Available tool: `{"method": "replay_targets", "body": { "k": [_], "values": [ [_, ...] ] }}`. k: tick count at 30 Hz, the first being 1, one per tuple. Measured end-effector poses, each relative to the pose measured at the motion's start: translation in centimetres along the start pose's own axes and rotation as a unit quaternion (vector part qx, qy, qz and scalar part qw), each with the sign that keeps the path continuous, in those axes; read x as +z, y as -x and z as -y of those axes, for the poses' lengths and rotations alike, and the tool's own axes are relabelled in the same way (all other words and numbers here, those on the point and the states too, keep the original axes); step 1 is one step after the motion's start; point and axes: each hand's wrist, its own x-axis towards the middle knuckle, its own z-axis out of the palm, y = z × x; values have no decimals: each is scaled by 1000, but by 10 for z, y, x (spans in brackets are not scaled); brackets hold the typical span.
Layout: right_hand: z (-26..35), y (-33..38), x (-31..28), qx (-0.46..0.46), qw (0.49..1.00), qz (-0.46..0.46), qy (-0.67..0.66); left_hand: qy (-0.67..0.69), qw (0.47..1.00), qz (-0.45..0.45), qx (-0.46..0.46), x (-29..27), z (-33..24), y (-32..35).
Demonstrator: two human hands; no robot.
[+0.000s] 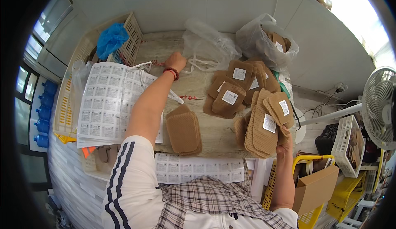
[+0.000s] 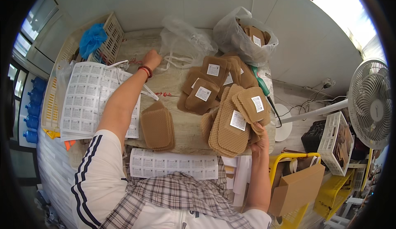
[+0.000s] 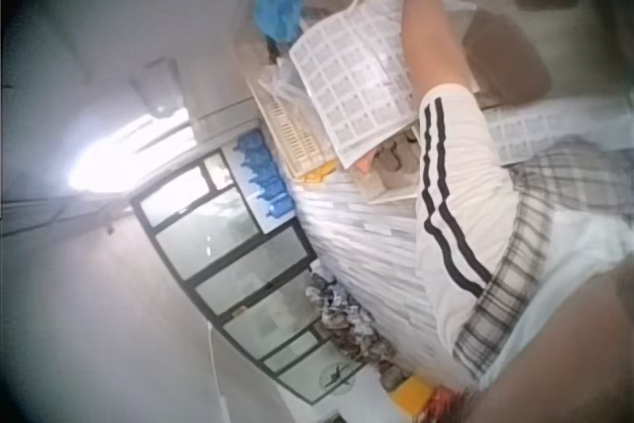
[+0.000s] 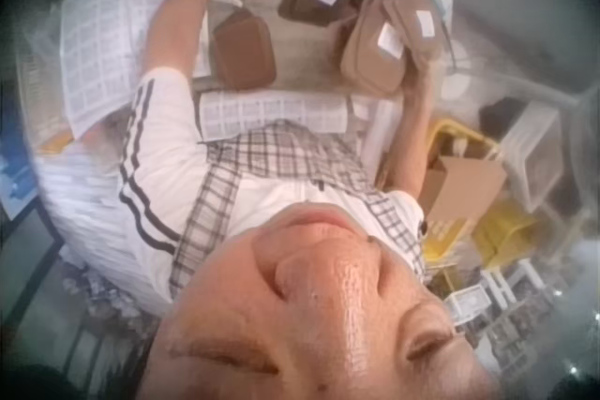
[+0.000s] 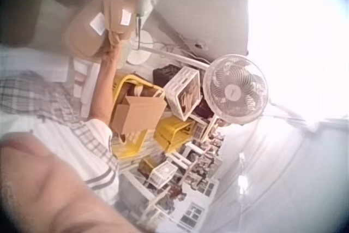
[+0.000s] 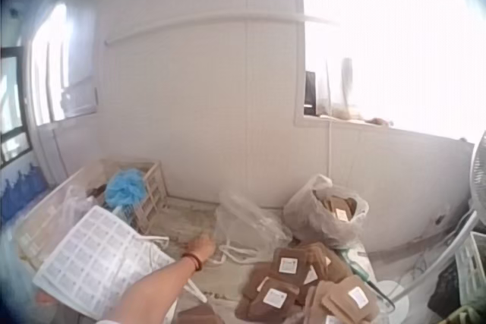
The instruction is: The person repeatedly peels small labels from a sheet and affixes them to brown rectangular pads on a cluttered workbench. They handle the pads one at a time, placing some into a clear plastic bag and stacking others on the table.
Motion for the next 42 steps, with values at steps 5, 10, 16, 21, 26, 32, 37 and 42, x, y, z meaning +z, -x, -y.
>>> {"method": "replay_targets", "body": {
  "k": [5, 10, 16, 21, 26, 32, 37, 42],
  "values": [
    [5, 10, 11, 9, 1000, 27, 12, 338, 934, -103, 58, -36, 7, -37],
    [12, 21, 23, -7, 999, 44, 0, 389, 904, 132, 113, -161, -80, 20],
    [13, 21, 47, -15, 995, 102, 4, 505, 816, 241, 142, -228, -119, 43],
    [15, 13, 60, 13, 991, 132, -15, 496, 810, 270, 156, -249, -138, 56],
    [10, 5, 66, 0, 994, 108, -12, 665, 724, 167, 72, -262, -149, 54],
    [7, 7, 68, 11, 992, 122, -6, 545, 803, 106, 217, -263, -127, 85],
    [6, 1, 64, 8, 989, 150, -16, 288, 905, 64, 308, -268, -126, 95],
    [10, 5, 80, 18, 989, 150, -8, 61, 939, 187, 283, -273, -137, 96]
  ]
}}
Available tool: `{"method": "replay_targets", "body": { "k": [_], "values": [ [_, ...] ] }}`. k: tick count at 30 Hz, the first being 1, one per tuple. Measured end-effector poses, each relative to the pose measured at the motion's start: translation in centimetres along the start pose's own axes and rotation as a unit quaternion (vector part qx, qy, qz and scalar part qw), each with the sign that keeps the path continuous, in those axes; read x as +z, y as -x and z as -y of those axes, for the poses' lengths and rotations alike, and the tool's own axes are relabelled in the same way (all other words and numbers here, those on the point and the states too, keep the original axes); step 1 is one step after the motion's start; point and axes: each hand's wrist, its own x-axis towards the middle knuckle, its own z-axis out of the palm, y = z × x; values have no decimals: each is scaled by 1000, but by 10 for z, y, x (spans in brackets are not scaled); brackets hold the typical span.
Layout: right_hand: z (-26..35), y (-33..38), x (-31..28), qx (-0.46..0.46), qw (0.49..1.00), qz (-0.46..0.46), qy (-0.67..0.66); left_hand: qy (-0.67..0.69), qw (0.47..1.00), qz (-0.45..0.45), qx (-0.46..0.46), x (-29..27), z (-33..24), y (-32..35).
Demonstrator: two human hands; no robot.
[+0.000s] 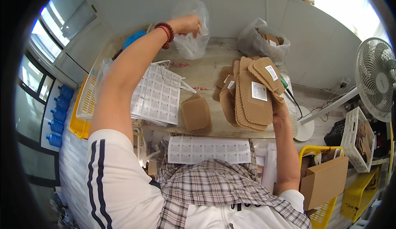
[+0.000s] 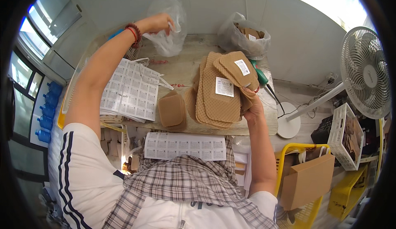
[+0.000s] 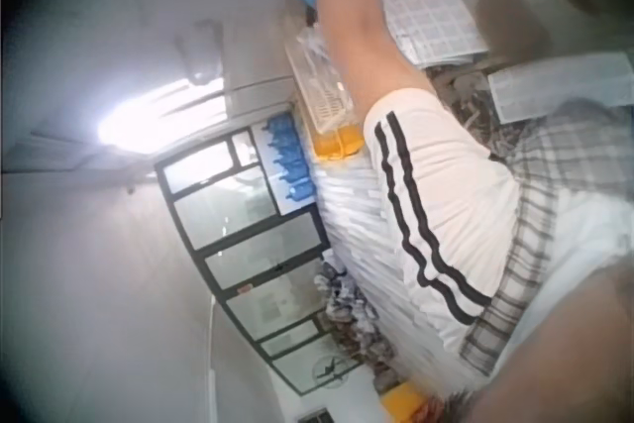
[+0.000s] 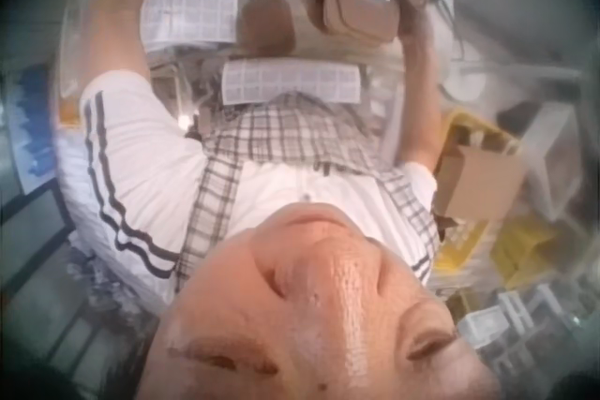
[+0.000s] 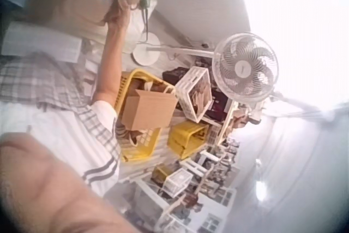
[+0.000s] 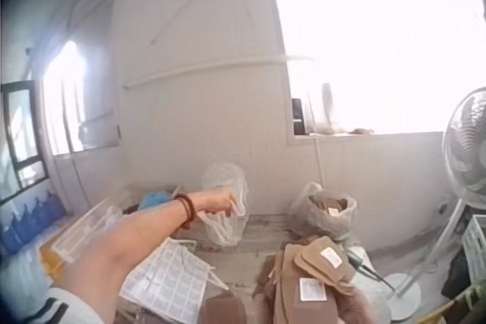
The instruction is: The person repeatedly peels small labels from a sheet and affixes them to brown rectangular pads on a cluttered workbench. They handle the pads one at a time, placing some into a clear plastic bag and stacking others on the table.
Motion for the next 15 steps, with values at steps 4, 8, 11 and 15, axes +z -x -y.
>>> {"method": "replay_targets", "body": {
  "k": [4, 8, 11, 15],
  "values": [
    [-3, -4, 3, -2, 999, 33, -1, 166, 969, -177, -46, -14, 18, -3],
    [-6, -4, 5, 14, 998, 21, 49, 89, 978, -122, -146, -11, 33, 4],
    [-13, -8, -1, 15, 997, 16, 71, 34, 981, -84, -169, -8, 26, 11],
    [-23, -10, -23, 38, 995, -27, 86, 90, 981, -83, -149, 3, 28, 13]
  ]
}}
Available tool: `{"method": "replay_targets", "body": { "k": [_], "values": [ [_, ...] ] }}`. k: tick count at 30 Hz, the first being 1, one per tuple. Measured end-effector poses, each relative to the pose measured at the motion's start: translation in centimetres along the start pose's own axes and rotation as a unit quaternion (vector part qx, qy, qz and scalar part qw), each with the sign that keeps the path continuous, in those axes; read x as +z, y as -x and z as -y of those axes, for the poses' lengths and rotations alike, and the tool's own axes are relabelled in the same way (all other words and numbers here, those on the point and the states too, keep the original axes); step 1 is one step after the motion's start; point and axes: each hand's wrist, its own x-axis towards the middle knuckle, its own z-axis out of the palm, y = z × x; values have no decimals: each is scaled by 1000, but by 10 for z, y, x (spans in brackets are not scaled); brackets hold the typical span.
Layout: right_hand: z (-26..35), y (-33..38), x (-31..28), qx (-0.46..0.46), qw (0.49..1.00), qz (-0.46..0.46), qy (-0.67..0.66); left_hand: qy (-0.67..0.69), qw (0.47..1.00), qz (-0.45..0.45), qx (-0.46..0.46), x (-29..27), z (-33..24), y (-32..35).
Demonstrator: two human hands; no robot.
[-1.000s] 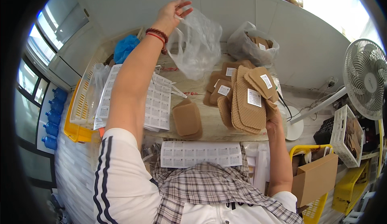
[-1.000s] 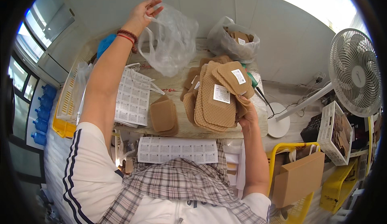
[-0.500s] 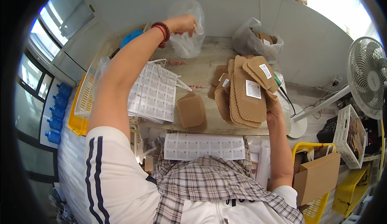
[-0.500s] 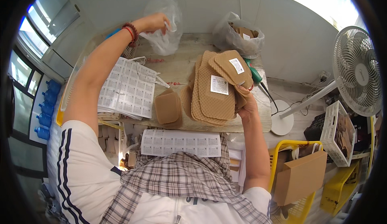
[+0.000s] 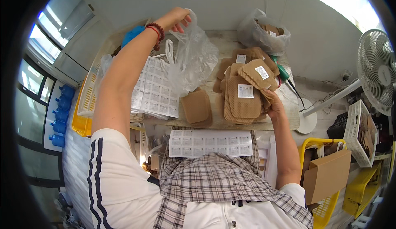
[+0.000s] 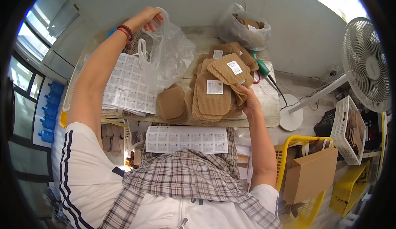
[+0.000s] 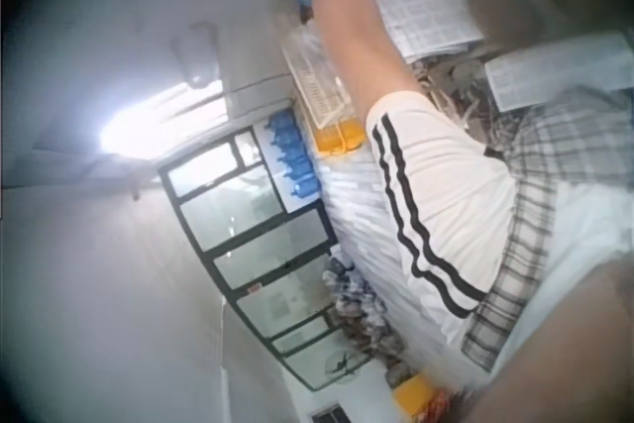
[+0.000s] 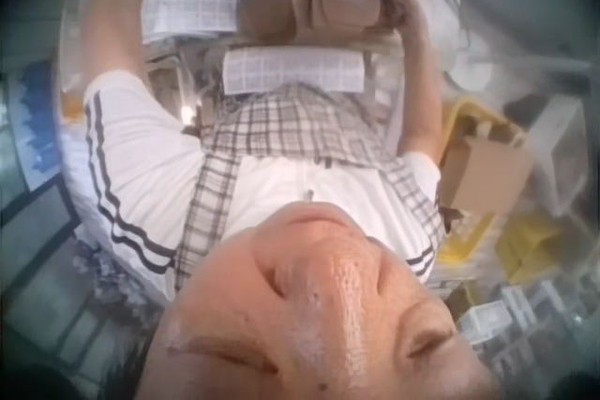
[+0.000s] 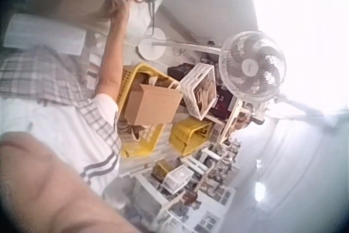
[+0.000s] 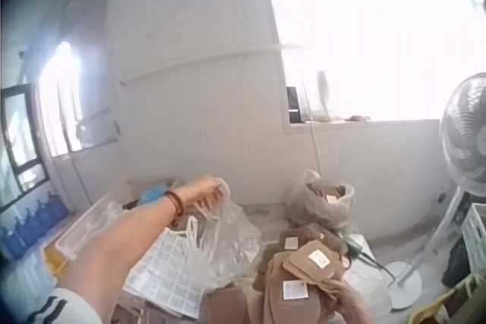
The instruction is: The person repeatedly peels small labels from a sheet and affixes them to brown rectangular pads on a cluttered workbench. They handle the pads one at a time, placing some into a clear plastic bag and stacking others on the table.
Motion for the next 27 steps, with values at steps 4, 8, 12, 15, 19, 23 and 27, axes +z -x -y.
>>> {"method": "replay_targets", "body": {
  "k": [4, 8, 12, 15, 19, 23, 27],
  "values": [
    [-19, -3, -15, -37, 997, -58, 43, -31, 999, -27, -16, 19, 14, -6],
    [-21, 0, 6, -158, 978, -97, 93, 121, 992, -12, 23, 100, 29, 21],
    [-30, -16, 0, -179, 948, -181, 193, 140, 981, 98, 87, 192, 53, 52],
    [-29, -16, 1, -188, 918, -231, 262, 166, 968, 180, 52, 201, 39, 60],
    [-25, -17, -11, -174, 909, -245, 289, 206, 970, 130, 27, 147, 19, 33],
    [-7, 3, 12, -182, 855, -307, 377, 189, 974, 120, 40, 102, 14, 28],
    [14, 26, 77, -448, 672, -276, 522, 180, 975, 123, 47, 77, 11, 30]
  ]
}}
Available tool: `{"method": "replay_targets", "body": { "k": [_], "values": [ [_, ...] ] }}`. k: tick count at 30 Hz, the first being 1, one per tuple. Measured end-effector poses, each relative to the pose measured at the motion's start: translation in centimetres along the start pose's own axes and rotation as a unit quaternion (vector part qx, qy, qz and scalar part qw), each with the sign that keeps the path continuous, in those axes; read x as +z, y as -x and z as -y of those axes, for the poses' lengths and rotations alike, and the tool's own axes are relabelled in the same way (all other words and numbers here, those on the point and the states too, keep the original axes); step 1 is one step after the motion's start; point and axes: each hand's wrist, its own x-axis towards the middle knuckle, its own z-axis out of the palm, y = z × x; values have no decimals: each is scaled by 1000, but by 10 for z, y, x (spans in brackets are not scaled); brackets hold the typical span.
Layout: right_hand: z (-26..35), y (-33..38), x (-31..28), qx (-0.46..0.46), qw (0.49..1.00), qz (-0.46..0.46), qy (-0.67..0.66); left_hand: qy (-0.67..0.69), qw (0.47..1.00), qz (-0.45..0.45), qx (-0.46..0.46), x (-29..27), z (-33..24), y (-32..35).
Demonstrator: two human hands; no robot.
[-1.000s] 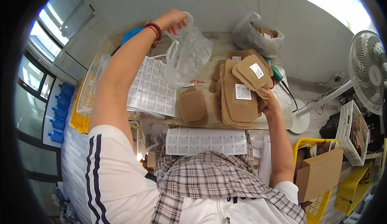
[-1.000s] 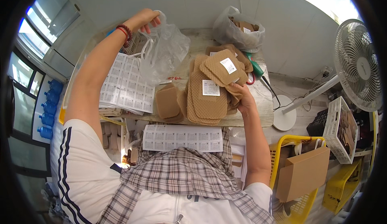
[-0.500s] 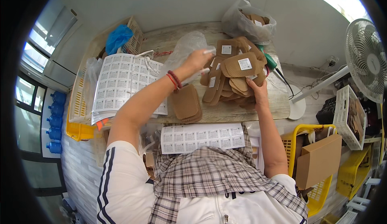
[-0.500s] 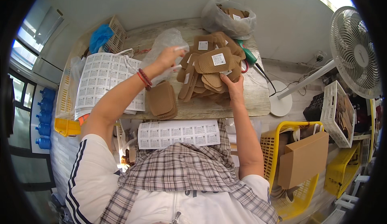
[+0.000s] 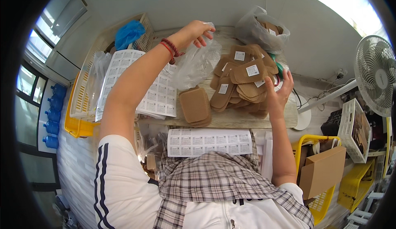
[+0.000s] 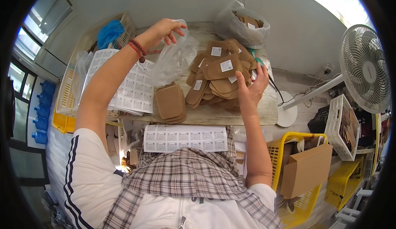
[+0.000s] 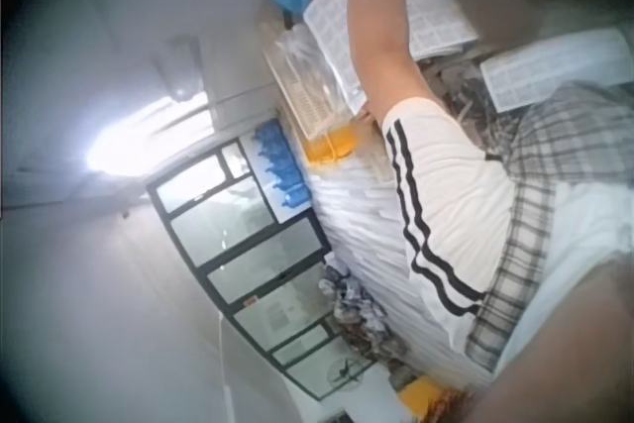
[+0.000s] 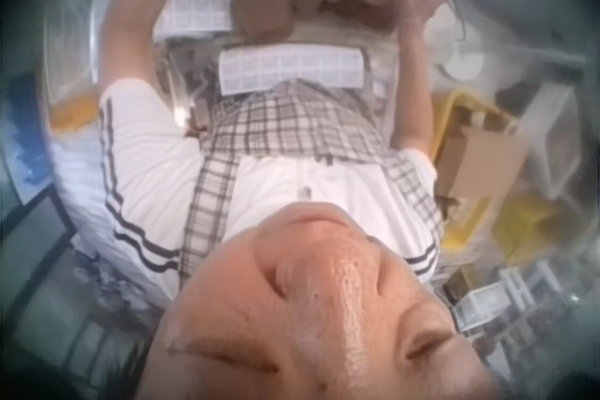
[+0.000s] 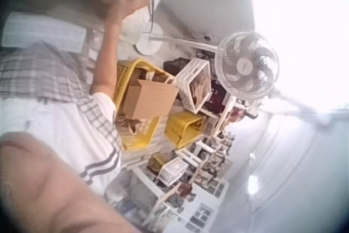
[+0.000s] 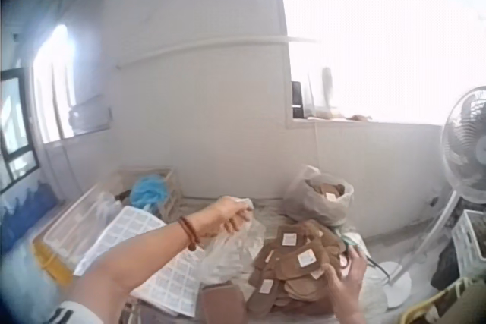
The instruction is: The person repeatedly peels small labels from a sheet and affixes them to brown rectangular pads on a cluttered workbench. They handle the pads one at a time, placing some into a clear plastic bag and stacking others on the table.
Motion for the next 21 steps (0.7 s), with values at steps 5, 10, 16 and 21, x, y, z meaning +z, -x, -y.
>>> {"method": "replay_targets", "body": {
  "k": [5, 10, 16, 21],
  "values": [
    [104, -11, 65, 23, 960, 176, -218, 22, 999, -23, 31, -9, -18, -4],
    [99, -27, 170, 148, 957, 208, -140, 63, 995, -49, 56, -39, -27, 11],
    [42, -79, 203, -16, 960, 231, 159, 53, 996, -16, 69, -97, 3, 73],
    [12, -158, 200, 86, 953, 261, 128, 22, 999, 29, 7, -95, 42, 114]
  ]
}}
